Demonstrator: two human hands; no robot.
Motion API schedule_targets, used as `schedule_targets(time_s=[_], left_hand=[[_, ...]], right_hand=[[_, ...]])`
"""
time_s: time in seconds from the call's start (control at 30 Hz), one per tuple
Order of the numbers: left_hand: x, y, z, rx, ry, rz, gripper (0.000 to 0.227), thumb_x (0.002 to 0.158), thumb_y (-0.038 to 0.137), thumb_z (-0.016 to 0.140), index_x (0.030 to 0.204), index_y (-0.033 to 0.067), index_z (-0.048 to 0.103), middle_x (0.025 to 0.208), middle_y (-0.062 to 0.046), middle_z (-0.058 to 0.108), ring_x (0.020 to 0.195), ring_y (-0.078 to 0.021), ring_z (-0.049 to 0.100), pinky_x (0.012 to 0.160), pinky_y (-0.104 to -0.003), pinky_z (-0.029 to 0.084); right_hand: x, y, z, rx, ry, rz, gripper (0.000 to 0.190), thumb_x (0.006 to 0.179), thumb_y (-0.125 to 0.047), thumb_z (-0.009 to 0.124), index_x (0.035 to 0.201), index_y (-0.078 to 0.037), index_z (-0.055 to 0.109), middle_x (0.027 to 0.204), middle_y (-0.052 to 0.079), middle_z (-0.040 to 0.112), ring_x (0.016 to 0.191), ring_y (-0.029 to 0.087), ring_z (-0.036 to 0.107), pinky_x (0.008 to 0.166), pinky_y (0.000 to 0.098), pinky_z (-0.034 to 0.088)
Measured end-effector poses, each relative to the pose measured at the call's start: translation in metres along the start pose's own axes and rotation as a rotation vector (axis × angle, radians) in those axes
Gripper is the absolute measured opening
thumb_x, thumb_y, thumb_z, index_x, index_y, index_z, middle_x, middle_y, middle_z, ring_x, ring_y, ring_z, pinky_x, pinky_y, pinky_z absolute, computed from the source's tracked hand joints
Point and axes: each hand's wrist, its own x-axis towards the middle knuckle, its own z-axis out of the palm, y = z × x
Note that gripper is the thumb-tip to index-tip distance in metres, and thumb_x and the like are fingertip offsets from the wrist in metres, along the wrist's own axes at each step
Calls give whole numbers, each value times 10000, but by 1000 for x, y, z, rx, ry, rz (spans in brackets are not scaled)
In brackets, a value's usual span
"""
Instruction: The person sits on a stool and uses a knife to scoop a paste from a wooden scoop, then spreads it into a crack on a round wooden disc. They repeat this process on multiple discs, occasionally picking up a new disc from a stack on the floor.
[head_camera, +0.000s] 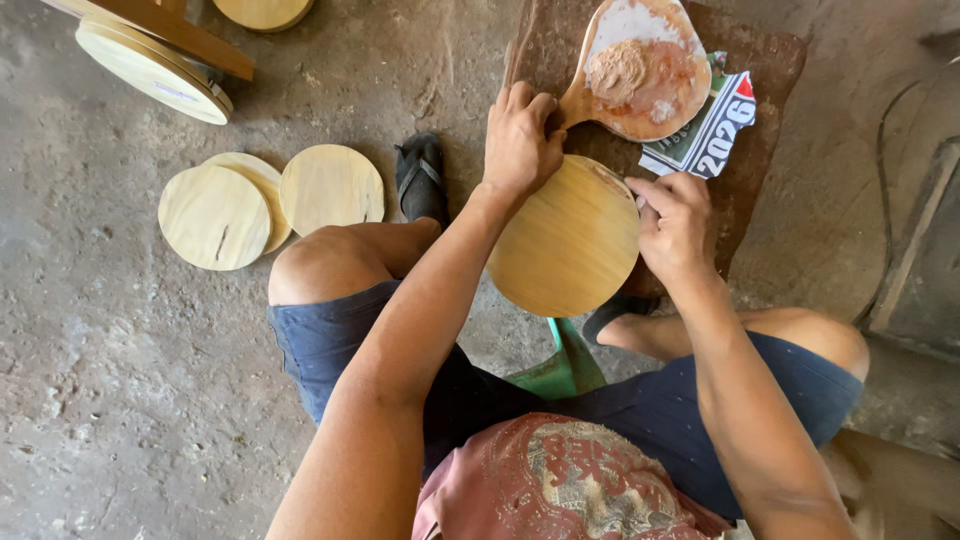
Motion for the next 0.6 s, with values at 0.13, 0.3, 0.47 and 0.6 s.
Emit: schedule_targets(time_s=[0.13,0.3,0.47,0.6], left_hand=[[-6,-4,8,22,-7,-11,252,720,122,807,926,96,665,1021,-118,568,1040,-344,545,886,-450,453],[-3,4,3,55,-23,-5,263,753,133,802,969,103,656,1061,-118,564,1078,-348,538,932,-446,451],[-26,35,-31,266,-83,143,733,644,291,873,1238,-23,580,1242,-194,510,1168,-379,477,992,-479,402],[-44,51,-49,334,-411,122,991,510,443,953,1266,-60,554,1223,-174,507,1188,-374,462,1017,-480,407]], right_hand=[[-5,-8,6,-35,53,-81,299,863,55,718,1127,-66,789,1022,116,595,1019,321,575,884,423,508],[-8,-22,13,-33,72,-84,341,874,73,702,1179,-54,786,1018,124,587,1029,344,566,881,438,503],[-9,-23,9,-41,85,-94,347,857,75,704,1169,-58,783,1001,122,586,1027,342,571,866,441,504],[-10,-19,14,-22,96,-76,352,858,73,695,1177,-50,781,1006,121,591,1029,349,565,880,444,502]])
